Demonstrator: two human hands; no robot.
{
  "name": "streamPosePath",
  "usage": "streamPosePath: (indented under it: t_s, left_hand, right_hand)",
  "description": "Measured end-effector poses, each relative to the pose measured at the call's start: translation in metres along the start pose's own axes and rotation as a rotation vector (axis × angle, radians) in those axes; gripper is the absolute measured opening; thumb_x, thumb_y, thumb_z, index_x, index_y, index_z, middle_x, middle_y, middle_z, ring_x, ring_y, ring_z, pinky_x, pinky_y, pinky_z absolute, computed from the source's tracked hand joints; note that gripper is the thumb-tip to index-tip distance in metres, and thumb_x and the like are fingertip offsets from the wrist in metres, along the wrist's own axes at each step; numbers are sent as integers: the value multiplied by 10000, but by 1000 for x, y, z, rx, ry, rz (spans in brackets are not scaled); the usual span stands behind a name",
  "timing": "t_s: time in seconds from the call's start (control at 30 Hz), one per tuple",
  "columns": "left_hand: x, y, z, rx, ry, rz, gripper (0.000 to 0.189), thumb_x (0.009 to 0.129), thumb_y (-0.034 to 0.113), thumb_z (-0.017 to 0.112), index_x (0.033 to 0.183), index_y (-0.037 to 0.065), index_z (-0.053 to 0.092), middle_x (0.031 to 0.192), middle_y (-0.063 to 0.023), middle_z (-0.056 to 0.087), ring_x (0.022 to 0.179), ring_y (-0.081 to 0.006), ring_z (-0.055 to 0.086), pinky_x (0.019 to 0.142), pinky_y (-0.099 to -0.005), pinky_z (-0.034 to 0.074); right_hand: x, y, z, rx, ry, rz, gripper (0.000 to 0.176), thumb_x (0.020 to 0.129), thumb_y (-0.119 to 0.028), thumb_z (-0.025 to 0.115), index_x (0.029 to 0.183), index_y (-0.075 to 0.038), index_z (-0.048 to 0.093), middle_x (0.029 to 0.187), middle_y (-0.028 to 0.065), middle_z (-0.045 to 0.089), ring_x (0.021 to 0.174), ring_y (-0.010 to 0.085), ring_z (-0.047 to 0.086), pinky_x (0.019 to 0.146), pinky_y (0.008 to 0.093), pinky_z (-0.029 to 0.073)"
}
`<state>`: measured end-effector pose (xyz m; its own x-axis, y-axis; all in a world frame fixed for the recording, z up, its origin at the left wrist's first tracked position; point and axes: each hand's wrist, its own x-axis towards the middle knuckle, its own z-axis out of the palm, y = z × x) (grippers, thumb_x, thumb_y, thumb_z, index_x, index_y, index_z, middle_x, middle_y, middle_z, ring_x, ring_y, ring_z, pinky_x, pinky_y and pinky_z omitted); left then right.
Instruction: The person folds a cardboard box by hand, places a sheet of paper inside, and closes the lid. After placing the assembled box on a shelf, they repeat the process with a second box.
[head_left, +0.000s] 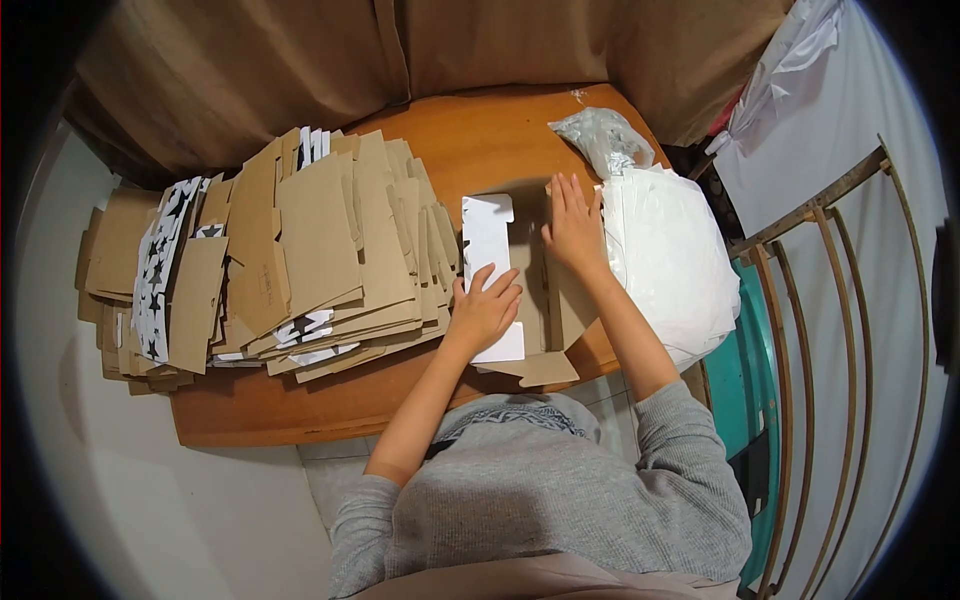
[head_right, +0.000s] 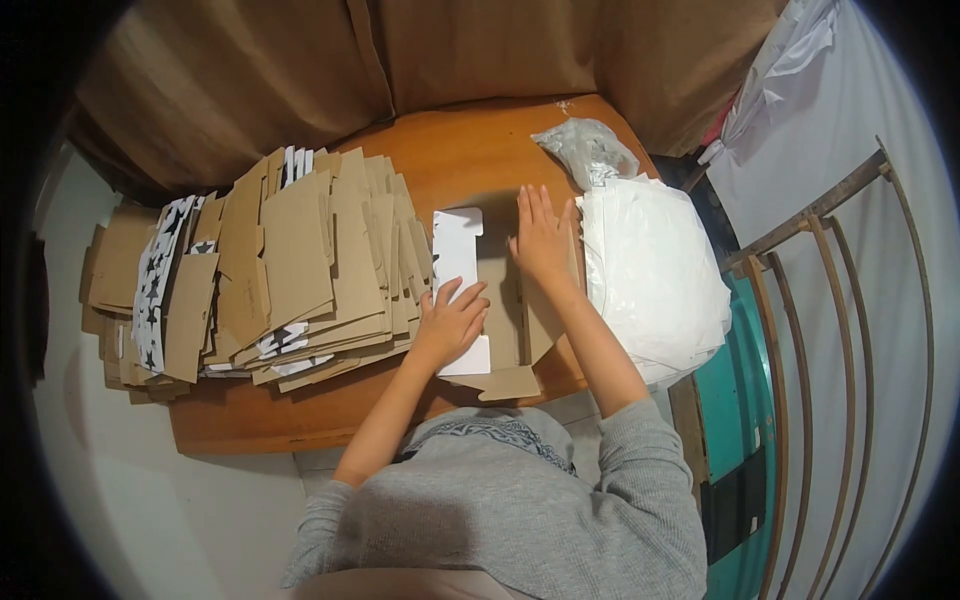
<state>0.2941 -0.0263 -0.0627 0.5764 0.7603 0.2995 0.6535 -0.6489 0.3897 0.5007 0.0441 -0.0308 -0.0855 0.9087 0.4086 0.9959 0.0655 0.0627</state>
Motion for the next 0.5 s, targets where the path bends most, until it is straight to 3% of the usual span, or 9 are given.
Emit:
streamPosePath:
  t_s: [0.1,0.17,0.23,0.27,0.33,0.37,0.43,0.5]
  left_hand:
    - [8,-3,1,27,-28,-11,172,903,278,518,992,164,613,1332,-1,478,1271,-331,330,925,-608,265]
    - [13,-2,3,64,0,-22,166,905,279,520,989,167,609,1342,2,468,1289,-336,312,929,-637,264]
    - [15,-1,8,99,32,-57,142,903,279,539,967,174,610,1362,0,429,1338,-383,228,952,-704,236]
    - [15,-2,10,97,26,-53,142,903,279,539,967,174,610,1362,0,429,1338,-383,228,952,-704,236]
    - [13,-1,12,111,118,-57,129,895,283,561,947,177,612,1361,-2,411,1346,-396,197,949,-715,240]
    - [13,-2,13,97,125,-54,126,892,290,571,936,179,613,1352,-14,401,1349,-410,177,953,-725,236]
    - [12,-1,13,111,112,-68,132,894,295,568,936,178,613,1340,-27,404,1348,-410,177,955,-725,237]
    - [11,-1,11,127,101,-83,137,897,299,566,935,177,613,1328,-40,408,1347,-411,177,957,-725,239]
  right_hand:
    - [-44,5,2,80,-74,-8,787,803,-283,656,1437,-49,252,1473,140,303,1386,302,258,1106,588,139]
    - [-75,7,-4,595,-183,-59,728,814,-335,657,1411,-73,334,1433,127,382,1369,299,294,1119,568,117]
    - [-99,10,-31,817,-530,-198,625,846,-406,618,1374,-139,419,1362,91,482,1336,270,360,1121,578,91]
    - [-107,11,-45,819,-531,-190,625,846,-406,618,1374,-139,419,1362,91,482,1336,270,360,1121,578,91]
    - [-119,11,-66,1141,-879,-235,606,842,-441,624,1365,-199,438,1290,70,554,1284,273,434,1135,553,65]
    - [-128,8,-72,1144,-878,-229,606,842,-441,624,1365,-199,438,1290,70,554,1284,273,434,1135,553,65]
    - [-142,3,-80,1223,-625,-296,527,835,-397,648,1298,-178,522,1207,63,611,1230,256,496,1141,543,59]
    - [-143,-3,-82,1161,-660,-261,447,848,-345,643,1245,-154,571,1159,27,638,1240,248,489,1143,535,40]
